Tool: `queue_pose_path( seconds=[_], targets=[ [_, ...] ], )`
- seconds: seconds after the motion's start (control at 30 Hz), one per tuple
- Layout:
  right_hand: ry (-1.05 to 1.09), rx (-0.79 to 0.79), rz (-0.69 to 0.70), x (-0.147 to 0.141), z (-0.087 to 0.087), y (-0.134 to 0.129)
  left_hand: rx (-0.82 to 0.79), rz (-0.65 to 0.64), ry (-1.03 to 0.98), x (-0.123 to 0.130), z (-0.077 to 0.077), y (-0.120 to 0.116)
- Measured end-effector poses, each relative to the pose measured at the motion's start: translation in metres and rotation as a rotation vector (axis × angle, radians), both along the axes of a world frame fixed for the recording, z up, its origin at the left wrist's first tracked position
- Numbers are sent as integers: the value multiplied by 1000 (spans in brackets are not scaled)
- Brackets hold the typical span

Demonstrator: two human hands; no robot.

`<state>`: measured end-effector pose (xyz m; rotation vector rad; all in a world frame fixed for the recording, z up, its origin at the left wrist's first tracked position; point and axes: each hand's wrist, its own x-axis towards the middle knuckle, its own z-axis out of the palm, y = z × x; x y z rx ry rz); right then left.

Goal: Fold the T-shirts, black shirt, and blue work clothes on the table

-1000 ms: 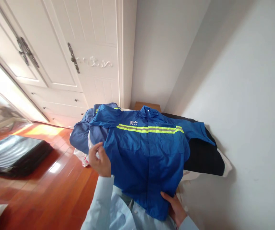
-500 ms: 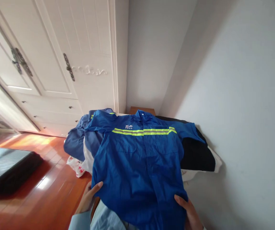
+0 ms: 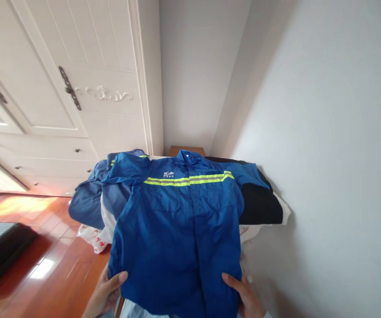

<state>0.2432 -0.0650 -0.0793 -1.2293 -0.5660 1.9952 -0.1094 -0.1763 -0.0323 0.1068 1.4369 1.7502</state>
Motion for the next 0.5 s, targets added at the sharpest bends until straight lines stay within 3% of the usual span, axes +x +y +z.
queue_pose_path(
  seconds=[0.13,0.23,0.37,0.5],
  targets=[
    [45,53,-146,9,32,19,39,173,-1,-5,33,-6],
    [24,66,-217,6,37,30,50,206,-32,-2,48,3],
    [-44,6,-215,4,12,34,45,109,-196,-1,40,23],
    [-19,-38,-51,25,-19,34,21,41,-187,1,21,33]
  ],
)
